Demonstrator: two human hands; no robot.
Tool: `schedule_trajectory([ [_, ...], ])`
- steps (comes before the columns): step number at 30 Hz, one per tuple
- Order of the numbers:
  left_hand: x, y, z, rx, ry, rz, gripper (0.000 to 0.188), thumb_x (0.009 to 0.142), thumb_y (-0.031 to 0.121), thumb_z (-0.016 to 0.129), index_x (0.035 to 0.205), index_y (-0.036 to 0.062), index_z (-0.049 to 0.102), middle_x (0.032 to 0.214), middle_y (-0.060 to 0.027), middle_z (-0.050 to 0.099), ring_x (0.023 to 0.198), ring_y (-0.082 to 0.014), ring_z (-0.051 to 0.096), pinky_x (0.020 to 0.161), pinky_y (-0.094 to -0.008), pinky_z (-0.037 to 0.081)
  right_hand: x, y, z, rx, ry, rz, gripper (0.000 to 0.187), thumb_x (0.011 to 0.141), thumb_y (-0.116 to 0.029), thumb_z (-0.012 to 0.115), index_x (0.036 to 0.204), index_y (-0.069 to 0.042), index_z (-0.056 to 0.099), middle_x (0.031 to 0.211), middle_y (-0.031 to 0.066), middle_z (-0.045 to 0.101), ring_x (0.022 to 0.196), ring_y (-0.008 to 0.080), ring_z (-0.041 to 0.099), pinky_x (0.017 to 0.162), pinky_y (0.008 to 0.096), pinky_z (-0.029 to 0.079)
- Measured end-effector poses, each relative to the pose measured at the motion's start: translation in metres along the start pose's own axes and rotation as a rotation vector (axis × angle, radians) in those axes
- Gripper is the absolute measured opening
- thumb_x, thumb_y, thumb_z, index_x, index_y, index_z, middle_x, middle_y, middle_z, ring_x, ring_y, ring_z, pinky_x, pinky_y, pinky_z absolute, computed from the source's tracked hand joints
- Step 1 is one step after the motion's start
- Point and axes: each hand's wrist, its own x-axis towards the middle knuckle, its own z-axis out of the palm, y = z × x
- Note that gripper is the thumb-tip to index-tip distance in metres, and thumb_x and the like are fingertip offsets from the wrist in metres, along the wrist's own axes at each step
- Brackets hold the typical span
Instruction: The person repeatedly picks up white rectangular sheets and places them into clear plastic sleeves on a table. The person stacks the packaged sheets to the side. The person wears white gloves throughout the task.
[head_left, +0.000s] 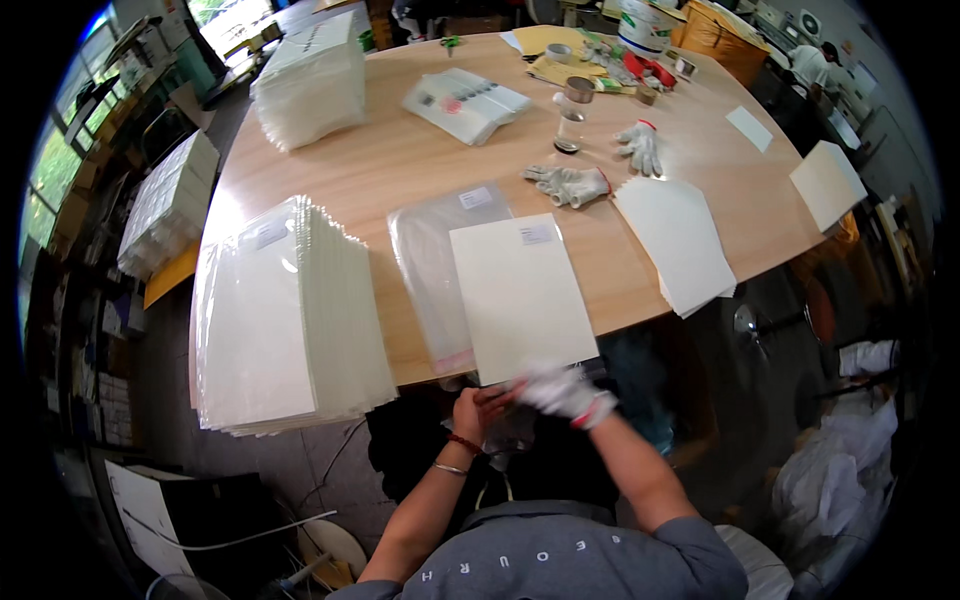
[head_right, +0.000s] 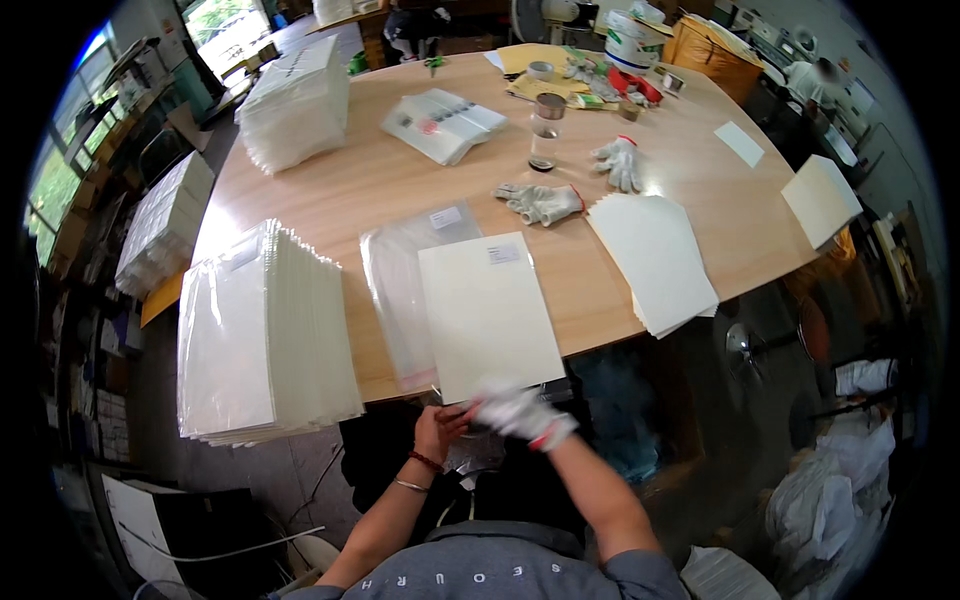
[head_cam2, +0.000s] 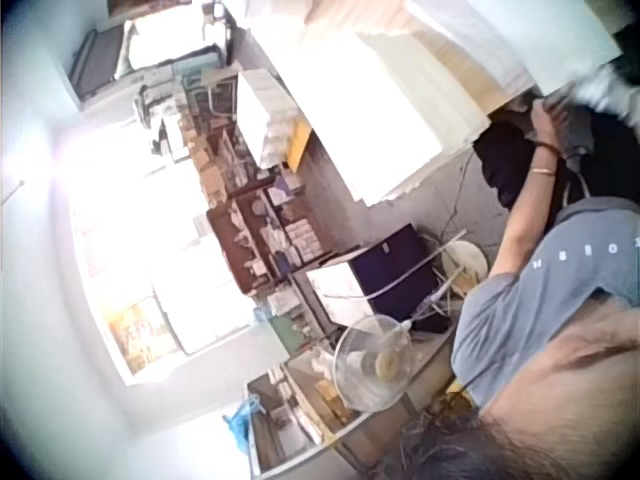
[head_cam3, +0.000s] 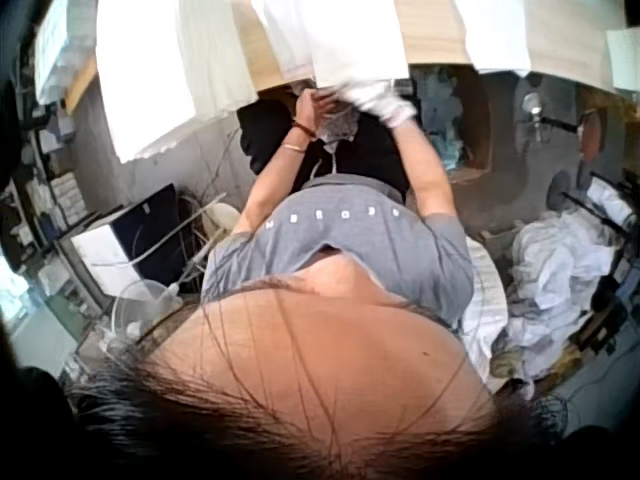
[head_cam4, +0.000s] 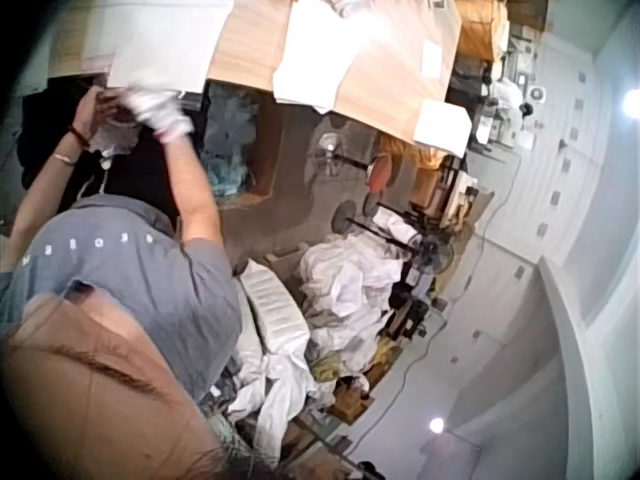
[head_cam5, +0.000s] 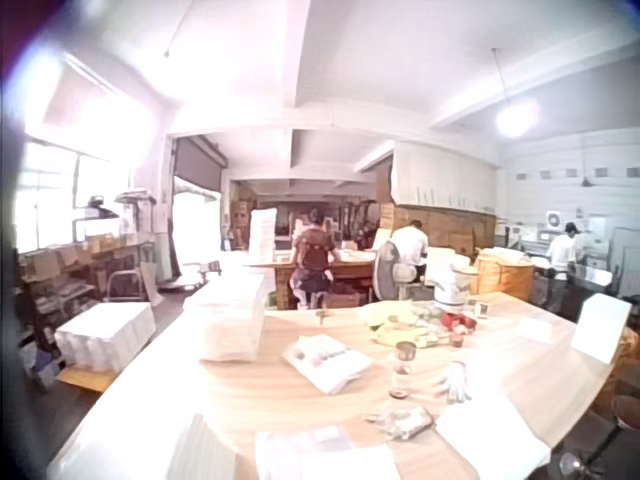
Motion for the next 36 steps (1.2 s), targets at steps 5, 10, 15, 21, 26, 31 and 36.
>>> schedule_trajectory([
  [5, -0.003, 0.002, -0.012, 0.351, -0.144, 0.119, 0.044, 0.087, 0.032, 0.032, 0.09, -0.0017, 0.06, 0.097, -0.0136, 0.061, 0.088, -0.0225, 0.06, 0.073, -0.0303, 0.045, -0.128, 0.02, -0.202, 0.587, 1.34, -0.006, 0.019, 0.085, -0.023, 0.042, 0.098, -0.009, 0.047, 0.087, 0.0076, 0.048, 0.077, 0.0178, 0.047, 0.068, 0.0267, 0.042],
  [10, 0.001, 0.003, -0.04, 0.695, -0.101, 0.378, 0.038, 0.089, 0.031, 0.039, 0.091, -0.0016, 0.058, 0.091, -0.0092, 0.06, 0.08, -0.0231, 0.058, 0.076, -0.0346, 0.043, -0.241, 0.076, -0.135, -1.193, 0.403, 1.011, 0.053, 0.081, -0.035, 0.042, 0.127, -0.01, 0.038, 0.12, 0.0188, 0.045, 0.105, 0.0322, 0.048, 0.086, 0.0361, 0.041],
  [15, -0.014, 0.024, -0.03, 1.686, 0.233, 1.29, 0.037, 0.066, 0.008, 0.063, 0.102, 0.0083, 0.055, 0.109, -0.0139, 0.045, 0.096, -0.0288, 0.045, 0.08, -0.0362, 0.038, -0.15, 0.067, -0.112, -0.822, 0.472, 0.405, 0.026, 0.074, -0.017, 0.056, 0.097, -0.004, 0.054, 0.09, 0.0141, 0.055, 0.083, 0.0294, 0.054, 0.07, 0.0367, 0.045],
  [21, -0.012, 0.046, 0.002, 1.765, -0.233, 1.557, 0.022, 0.065, 0.015, 0.066, 0.085, 0.0137, 0.059, 0.092, -0.0037, 0.054, 0.088, -0.0204, 0.05, 0.075, -0.0351, 0.038, -0.048, 0.018, -0.1, -0.75, 0.142, -0.233, 0.008, 0.066, -0.003, 0.061, 0.072, -0.004, 0.056, 0.065, 0.0056, 0.055, 0.058, 0.0211, 0.055, 0.053, 0.0292, 0.045],
  [26, 0.003, 0.047, 0.0, 1.61, -0.146, 1.308, 0.015, 0.076, 0.021, 0.06, 0.07, 0.0076, 0.055, 0.063, -0.0091, 0.055, 0.057, -0.0276, 0.054, 0.048, -0.0353, 0.042, -0.044, 0.029, -0.11, -0.686, 0.074, 0.046, 0.012, 0.072, -0.013, 0.055, 0.065, -0.005, 0.054, 0.067, 0.0121, 0.057, 0.062, 0.0271, 0.057, 0.054, 0.0349, 0.046],
  [31, -0.002, 0.04, 0.008, 1.583, 0.25, 1.017, 0.027, 0.08, 0.028, 0.057, 0.068, 0.0041, 0.056, 0.058, -0.0104, 0.056, 0.054, -0.0276, 0.056, 0.048, -0.0343, 0.043, -0.037, 0.038, -0.083, -0.868, 0.318, 0.353, 0.022, 0.074, -0.024, 0.052, 0.064, -0.004, 0.051, 0.063, 0.0175, 0.054, 0.057, 0.0339, 0.054, 0.05, 0.0417, 0.042],
  [36, -0.011, 0.032, 0.006, 0.711, 0.127, 0.384, 0.023, 0.082, 0.026, 0.055, 0.086, 0.0028, 0.054, 0.069, -0.0074, 0.059, 0.055, -0.0175, 0.059, 0.044, -0.0251, 0.04, -0.043, 0.032, -0.07, 0.121, 0.542, 0.622, 0.019, 0.079, -0.007, 0.052, 0.094, 0.002, 0.045, 0.063, 0.0022, 0.053, 0.056, 0.0085, 0.051, 0.054, 0.0247, 0.047],
])
